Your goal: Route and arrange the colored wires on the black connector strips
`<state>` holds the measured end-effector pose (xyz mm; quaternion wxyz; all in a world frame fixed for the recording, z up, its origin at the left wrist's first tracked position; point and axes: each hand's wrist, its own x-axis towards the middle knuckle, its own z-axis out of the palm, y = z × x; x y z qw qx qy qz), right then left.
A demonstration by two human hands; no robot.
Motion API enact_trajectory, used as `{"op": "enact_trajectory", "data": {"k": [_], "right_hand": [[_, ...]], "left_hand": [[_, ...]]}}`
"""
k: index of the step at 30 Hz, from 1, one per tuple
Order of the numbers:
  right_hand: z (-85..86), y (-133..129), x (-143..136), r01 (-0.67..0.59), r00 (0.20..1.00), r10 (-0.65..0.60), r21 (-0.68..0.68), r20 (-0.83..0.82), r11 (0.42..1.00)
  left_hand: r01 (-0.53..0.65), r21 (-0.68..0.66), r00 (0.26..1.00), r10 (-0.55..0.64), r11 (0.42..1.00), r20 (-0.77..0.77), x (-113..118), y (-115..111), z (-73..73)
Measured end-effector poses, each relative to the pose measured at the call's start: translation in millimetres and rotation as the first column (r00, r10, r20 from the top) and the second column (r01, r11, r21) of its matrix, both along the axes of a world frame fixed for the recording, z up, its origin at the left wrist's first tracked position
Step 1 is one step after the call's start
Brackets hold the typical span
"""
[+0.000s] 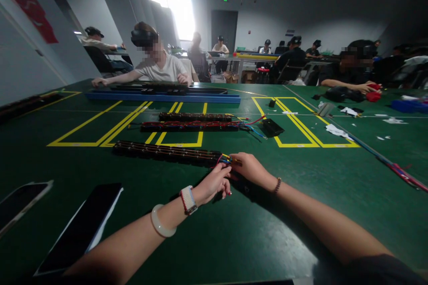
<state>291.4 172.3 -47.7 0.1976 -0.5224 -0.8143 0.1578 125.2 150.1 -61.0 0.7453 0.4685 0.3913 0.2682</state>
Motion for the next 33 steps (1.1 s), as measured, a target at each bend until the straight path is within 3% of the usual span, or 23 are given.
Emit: {"op": "enact_trajectory", "data": {"k": [6,13,17,23,29,33], "right_hand": [[0.4,-7,-5,-0.052,0.972,0.018,0.143,0.233,0.988],[-3.2,-7,-5,-0.138,0.974,0.092,0.218,0.209,0.966],[2.1,-6,-1,-0.135,0.976,0.104,0.16,0.189,0.978],[13.6,-13,2,-0.084,0.95,0.083,-0.012,0.302,0.996],[25.2,-10,5,-0.141,0.987,0.154,-0.195,0.052,0.971],[24.6,1,13,0.004,0.999,0.002,-0.129,0.051,0.992]], "left_hand": [[0.014,0.002,1.0,-0.014,1.0,-0.003,1,0,-4.4],[-0.012,0.014,1.0,0.012,1.0,0.02,3,-2,-4.7],[0.004,0.0,1.0,-0.004,1.0,0.03,2,-3,-1.5],[-0.02,0.026,0.999,0.021,0.999,-0.039,2,-4,4.3],[-0.046,0.029,0.995,0.049,0.998,-0.082,2,-2,1.7],[-0.062,0.023,0.995,0.063,0.998,-0.079,3,-1,2.7]]}}
